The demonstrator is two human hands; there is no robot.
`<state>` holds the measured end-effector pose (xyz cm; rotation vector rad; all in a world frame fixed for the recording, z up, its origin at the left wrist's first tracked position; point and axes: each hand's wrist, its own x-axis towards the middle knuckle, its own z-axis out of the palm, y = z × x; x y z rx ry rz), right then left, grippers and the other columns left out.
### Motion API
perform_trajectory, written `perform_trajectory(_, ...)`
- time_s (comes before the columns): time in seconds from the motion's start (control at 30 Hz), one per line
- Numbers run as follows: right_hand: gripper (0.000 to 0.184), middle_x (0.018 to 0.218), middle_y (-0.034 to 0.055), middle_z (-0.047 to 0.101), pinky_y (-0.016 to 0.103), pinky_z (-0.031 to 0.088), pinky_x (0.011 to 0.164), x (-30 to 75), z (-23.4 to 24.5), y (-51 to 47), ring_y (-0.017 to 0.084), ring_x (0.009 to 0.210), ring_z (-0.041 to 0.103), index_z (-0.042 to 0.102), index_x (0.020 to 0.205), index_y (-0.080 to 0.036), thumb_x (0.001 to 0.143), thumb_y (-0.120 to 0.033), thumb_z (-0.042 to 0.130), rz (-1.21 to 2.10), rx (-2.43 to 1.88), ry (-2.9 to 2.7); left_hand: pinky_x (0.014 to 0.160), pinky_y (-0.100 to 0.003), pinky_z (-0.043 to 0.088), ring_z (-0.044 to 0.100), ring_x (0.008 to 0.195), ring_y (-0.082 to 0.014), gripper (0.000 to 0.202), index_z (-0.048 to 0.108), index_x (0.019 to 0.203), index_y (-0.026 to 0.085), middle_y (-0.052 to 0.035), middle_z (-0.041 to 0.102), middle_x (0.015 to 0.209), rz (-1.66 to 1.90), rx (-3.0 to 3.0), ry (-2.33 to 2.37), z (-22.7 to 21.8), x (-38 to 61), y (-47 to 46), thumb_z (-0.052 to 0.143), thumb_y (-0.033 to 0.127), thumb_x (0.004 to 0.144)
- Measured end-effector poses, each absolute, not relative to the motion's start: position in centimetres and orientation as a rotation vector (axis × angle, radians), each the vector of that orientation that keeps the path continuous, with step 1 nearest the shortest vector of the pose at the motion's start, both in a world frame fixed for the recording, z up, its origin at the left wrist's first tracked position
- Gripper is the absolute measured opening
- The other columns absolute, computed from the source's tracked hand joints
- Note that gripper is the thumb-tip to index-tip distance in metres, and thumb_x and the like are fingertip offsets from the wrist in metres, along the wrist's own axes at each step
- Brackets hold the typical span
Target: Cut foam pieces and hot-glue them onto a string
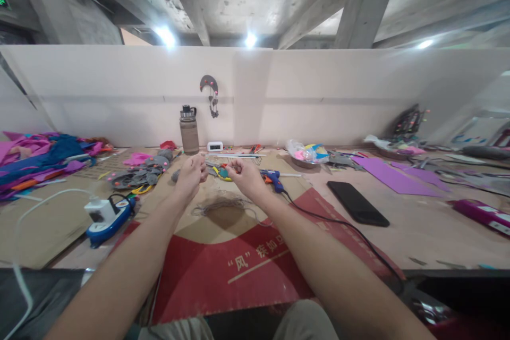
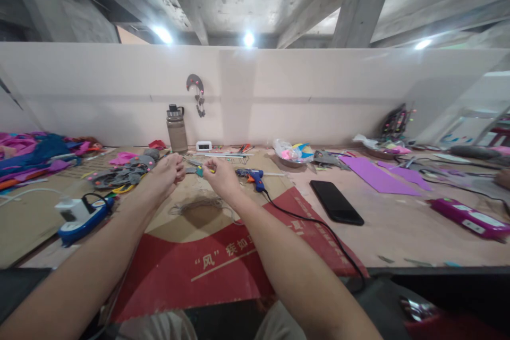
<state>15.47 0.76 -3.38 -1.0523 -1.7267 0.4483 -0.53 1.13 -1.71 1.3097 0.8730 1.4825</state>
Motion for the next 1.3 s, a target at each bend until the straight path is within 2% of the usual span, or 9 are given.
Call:
perform_trajectory(0.13,0.014,0.056,-0.0042,0.046,0.022,0.031,0.055,15.5,-3.4,0.9,0.010,0.055,0.039,0.058,0.074,-0.017,0.076,-0.028,0.050,0.454,-1.054,-1.724,0.037,-0.017,0.019,0.031,0.038,-0.0042,0.033,0.037,0.062,0.018,0.0076,0.032,0.050,1.510,1.369,0.915,-1.9,-0.6,1.4,0.053,0.043,0.079)
perform_trajectory(0.27,0.014,0.056,-0.0042,0.046,0.022,0.031,0.056,15.5,-3.4,0.8,0.010,0.055,0.040,0.057,0.073,-0.017,0.076,-0.029,0.049,0.463,-1.040,-1.732,0.042,-0.018,0.031,0.043,0.044,-0.0061,0.026,0.047,0.062,0.016,0.0033,0.048,0.053,1.514,1.437,0.935,-2.4,-0.8,2.3,0.059,0.036,0.074)
perform_trajectory(0.4,0.015,0.057,-0.0043,0.047,0.022,0.032,0.056,15.5,-3.3,0.7,0.009,0.055,0.040,0.056,0.071,-0.017,0.076,-0.030,0.050,0.457,-1.032,-1.717,0.058,-0.022,0.042,0.056,0.059,-0.0103,0.019,0.060,0.074,0.014,-0.0016,0.062,0.066,1.506,1.429,0.909,-2.7,-1.0,2.8,0.066,0.029,0.065)
perform_trajectory(0.53,0.014,0.057,-0.0045,0.047,0.021,0.032,0.056,15.5,-3.3,0.7,0.009,0.054,0.041,0.056,0.072,-0.017,0.076,-0.029,0.049,0.486,-1.014,-1.723,0.076,-0.027,0.044,0.060,0.083,-0.0160,0.028,0.067,0.087,0.014,-0.0073,0.067,0.089,1.507,1.425,0.944,-2.8,-1.3,3.0,0.066,0.020,0.060)
perform_trajectory(0.67,0.015,0.057,-0.0039,0.048,0.022,0.032,0.055,15.5,-3.4,0.8,0.010,0.055,0.042,0.056,0.072,-0.017,0.076,-0.029,0.049,0.495,-1.012,-1.727,0.076,-0.024,0.041,0.057,0.093,-0.0172,0.025,0.070,0.088,0.017,-0.0062,0.067,0.099,1.528,1.581,1.043,-2.4,-1.3,2.6,0.058,0.032,0.071)
perform_trajectory(0.8,0.016,0.058,-0.0033,0.050,0.022,0.031,0.054,15.6,-3.4,0.9,0.010,0.054,0.042,0.056,0.072,-0.017,0.077,-0.030,0.048,0.470,-1.016,-1.729,0.055,-0.022,0.038,0.054,0.066,-0.0139,0.028,0.071,0.075,0.017,-0.0038,0.065,0.073,1.387,1.718,1.111,-2.0,-1.0,1.8,0.055,0.040,0.075)
perform_trajectory(0.93,0.016,0.060,-0.0027,0.051,0.022,0.031,0.053,15.8,-3.3,0.7,0.010,0.055,0.042,0.057,0.073,-0.017,0.077,-0.031,0.049,0.438,-1.035,-1.740,0.040,-0.020,0.022,0.035,0.040,-0.0072,0.026,0.069,0.083,0.016,0.0036,0.047,0.048,1.256,1.650,1.065,-1.8,-0.5,1.1,0.060,0.038,0.071)
perform_trajectory(1.07,0.015,0.064,-0.0017,0.053,0.022,0.032,0.056,15.8,-3.1,0.6,0.010,0.059,0.044,0.057,0.073,-0.017,0.078,-0.029,0.048,0.395,-1.038,-1.764,0.038,-0.020,0.023,0.036,0.036,-0.0064,0.030,0.068,0.085,0.015,0.0025,0.050,0.047,1.189,1.611,0.971,-1.5,-0.1,0.6,0.060,0.040,0.072)
perform_trajectory(1.3,0.013,0.068,-0.0002,0.055,0.023,0.032,0.060,15.9,-3.0,0.4,0.011,0.063,0.045,0.059,0.076,-0.017,0.079,-0.027,0.050,0.307,-1.069,-1.804,0.044,-0.022,0.038,0.048,0.043,-0.0095,0.027,0.070,0.083,0.014,-0.0039,0.065,0.059,1.119,1.759,1.000,-1.6,-0.2,0.6,0.067,0.035,0.067)
